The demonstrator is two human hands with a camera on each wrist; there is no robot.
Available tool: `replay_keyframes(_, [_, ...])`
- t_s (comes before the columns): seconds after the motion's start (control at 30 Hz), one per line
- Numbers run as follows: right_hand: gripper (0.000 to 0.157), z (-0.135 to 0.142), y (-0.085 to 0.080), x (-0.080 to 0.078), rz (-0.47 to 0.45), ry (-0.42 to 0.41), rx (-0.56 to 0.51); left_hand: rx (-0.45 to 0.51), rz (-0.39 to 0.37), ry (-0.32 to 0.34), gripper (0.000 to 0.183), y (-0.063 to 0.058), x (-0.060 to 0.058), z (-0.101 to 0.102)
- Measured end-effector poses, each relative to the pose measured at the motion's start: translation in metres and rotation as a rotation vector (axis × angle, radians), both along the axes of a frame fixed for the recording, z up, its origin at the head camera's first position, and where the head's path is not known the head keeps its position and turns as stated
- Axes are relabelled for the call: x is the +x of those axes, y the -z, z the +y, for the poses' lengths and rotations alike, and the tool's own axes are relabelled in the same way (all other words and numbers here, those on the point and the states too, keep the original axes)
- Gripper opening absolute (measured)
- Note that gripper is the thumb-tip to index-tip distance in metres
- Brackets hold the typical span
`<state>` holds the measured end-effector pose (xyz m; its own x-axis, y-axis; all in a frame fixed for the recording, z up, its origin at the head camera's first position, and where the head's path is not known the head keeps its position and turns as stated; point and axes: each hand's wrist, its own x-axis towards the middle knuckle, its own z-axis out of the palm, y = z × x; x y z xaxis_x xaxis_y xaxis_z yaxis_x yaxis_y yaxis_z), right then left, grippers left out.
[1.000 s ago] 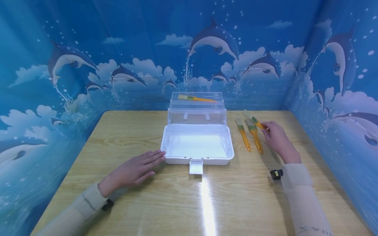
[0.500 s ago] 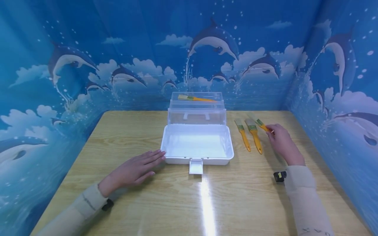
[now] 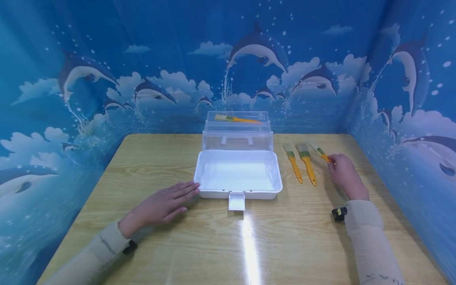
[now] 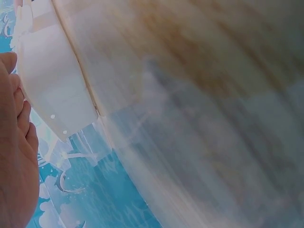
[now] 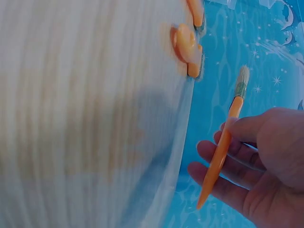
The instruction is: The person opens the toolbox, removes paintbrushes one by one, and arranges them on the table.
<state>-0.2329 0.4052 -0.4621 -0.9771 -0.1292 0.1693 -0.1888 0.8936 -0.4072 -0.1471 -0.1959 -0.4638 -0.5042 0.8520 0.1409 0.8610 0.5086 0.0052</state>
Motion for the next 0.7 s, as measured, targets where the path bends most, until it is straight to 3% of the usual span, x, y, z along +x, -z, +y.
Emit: replay_keyframes(0.7, [0.036, 0.0099, 0.0007, -0.0068, -0.141, 0.091, 0.064, 0.009, -0.001, 0.008, 0.059, 0.0013, -0.0010, -0.0013])
